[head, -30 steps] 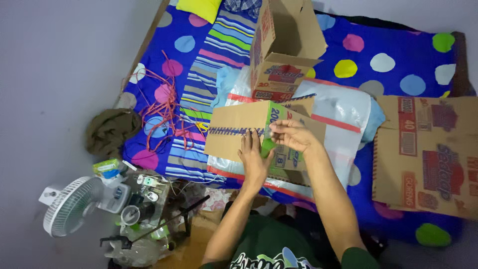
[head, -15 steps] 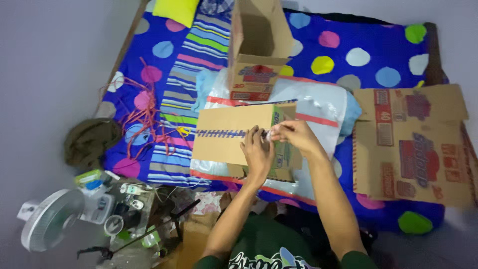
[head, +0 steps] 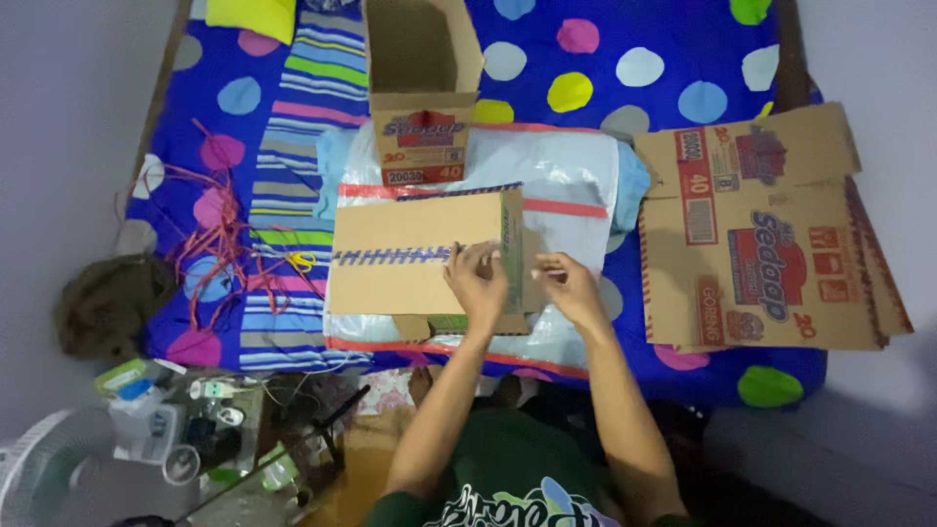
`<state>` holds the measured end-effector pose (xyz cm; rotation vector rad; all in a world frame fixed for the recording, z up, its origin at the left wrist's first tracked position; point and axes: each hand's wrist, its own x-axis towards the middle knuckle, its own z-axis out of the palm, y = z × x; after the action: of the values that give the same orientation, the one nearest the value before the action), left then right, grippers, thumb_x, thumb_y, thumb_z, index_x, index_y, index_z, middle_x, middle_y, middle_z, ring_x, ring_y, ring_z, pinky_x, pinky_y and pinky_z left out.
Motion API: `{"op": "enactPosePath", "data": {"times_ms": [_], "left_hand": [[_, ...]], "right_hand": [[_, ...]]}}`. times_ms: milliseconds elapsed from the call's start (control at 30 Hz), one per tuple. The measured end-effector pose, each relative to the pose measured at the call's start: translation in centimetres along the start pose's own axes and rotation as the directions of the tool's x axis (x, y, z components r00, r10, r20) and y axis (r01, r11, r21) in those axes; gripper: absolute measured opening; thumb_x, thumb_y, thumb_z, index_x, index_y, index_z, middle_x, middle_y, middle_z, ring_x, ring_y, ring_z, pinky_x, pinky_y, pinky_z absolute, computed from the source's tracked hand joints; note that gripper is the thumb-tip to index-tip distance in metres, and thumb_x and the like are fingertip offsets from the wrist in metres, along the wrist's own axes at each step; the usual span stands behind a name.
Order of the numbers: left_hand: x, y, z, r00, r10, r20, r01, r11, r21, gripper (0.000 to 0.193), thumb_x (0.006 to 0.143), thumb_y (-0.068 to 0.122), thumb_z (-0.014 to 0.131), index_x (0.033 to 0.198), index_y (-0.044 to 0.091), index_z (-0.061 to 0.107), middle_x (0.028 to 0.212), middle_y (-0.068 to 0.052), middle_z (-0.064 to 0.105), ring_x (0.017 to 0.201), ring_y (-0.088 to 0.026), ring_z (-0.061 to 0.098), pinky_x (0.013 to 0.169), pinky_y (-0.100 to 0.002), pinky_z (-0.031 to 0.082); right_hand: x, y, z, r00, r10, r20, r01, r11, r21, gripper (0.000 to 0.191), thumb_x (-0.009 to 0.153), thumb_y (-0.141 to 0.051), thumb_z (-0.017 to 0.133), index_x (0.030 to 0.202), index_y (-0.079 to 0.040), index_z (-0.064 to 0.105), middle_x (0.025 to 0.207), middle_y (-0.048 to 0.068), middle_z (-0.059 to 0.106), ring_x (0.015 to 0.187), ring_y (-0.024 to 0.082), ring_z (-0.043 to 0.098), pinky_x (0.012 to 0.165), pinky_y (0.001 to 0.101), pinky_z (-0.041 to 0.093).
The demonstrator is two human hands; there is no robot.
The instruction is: The person assembles empty cardboard boxes by folding flaps and securing them with tape. They handle multiple boxes, aligning edges and applying tape to close the seams. The boxes are placed on a bed with other items nearby.
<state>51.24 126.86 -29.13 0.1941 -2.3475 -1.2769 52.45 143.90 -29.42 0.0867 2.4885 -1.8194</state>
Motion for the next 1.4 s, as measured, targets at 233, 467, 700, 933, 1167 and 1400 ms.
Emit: {"op": "enactPosePath", "data": {"times_ms": [233,467,700,933,1167,1400], "left_hand": [[1.7,-2.6,-2.6,0.96,-0.248,0.133,0.281,0.813,-0.51,0.034,0.098,0.013,0.066,0.129,0.0,0.062,0.119,-0.011,0.071,0.113,-0.019,0.066,0.1,-0.032,0.053],[5.3,-12.7,-15.6,0.881,-0.414,-0.23,0.389,0.909,-0.15,0.081,0.082,0.03,0.087,0.143,-0.006,0.046,0.132,-0.018,0.059,0.117,-0.026,0.061,0.099,-0.033,0.052],[6.7,-17.4,-20.5,0.911,-0.41,0.037,0.41,0.912,0.018,0.114,0.065,0.034,0.101,0.148,-0.013,0.037,0.141,-0.032,0.053,0.126,-0.036,0.058,0.102,-0.041,0.049],[6.9,-16.7,-18.5,0.862,-0.482,0.158,0.472,0.876,0.098,0.112,0.059,0.038,0.099,0.145,-0.01,0.045,0.133,-0.025,0.063,0.117,-0.032,0.065,0.095,-0.041,0.055],[4.5,-12.8,-12.9,0.847,-0.496,0.191,0.409,0.838,0.362,0.113,0.059,0.046,0.096,0.146,-0.006,0.044,0.133,-0.029,0.059,0.116,-0.041,0.064,0.098,-0.046,0.053],[4.0,-10.9,-11.8,0.899,-0.43,0.085,0.388,0.871,0.301,0.129,0.054,0.048,0.102,0.144,-0.015,0.034,0.126,-0.035,0.059,0.116,-0.046,0.061,0.097,-0.049,0.051]], "right_hand": [[0.0,-3.3,5.7,0.948,-0.308,-0.077,0.264,0.9,-0.346,0.083,0.074,-0.021,0.086,0.144,0.0,0.047,0.128,0.026,0.053,0.118,0.041,0.055,0.1,0.0464,0.047],[2.4,0.9,6.2,0.959,0.072,-0.273,-0.003,0.969,0.246,0.072,0.091,-0.057,0.057,0.139,-0.004,0.058,0.128,0.02,0.062,0.118,0.036,0.056,0.1,0.0521,0.046],[2.7,4.7,4.3,0.337,0.926,0.168,-0.914,0.279,0.296,0.068,0.1,-0.068,0.049,0.133,-0.008,0.056,0.122,0.019,0.058,0.107,0.033,0.058,0.096,0.0541,0.041],[1.5,5.4,7.9,0.427,0.904,-0.03,-0.815,0.399,0.42,0.055,0.099,-0.049,0.053,0.134,-0.007,0.056,0.124,0.017,0.057,0.109,0.031,0.057,0.098,0.05,0.043],[-1.1,9.5,4.2,0.389,0.842,-0.375,-0.679,0.537,0.501,0.044,0.098,-0.031,0.057,0.134,-0.006,0.056,0.126,0.014,0.055,0.112,0.029,0.056,0.101,0.046,0.045],[0.7,5.6,1.6,0.517,0.254,-0.817,-0.189,0.965,0.18,0.039,0.097,-0.012,0.062,0.134,-0.005,0.055,0.128,0.012,0.054,0.114,0.028,0.054,0.103,0.0419,0.047]]}}
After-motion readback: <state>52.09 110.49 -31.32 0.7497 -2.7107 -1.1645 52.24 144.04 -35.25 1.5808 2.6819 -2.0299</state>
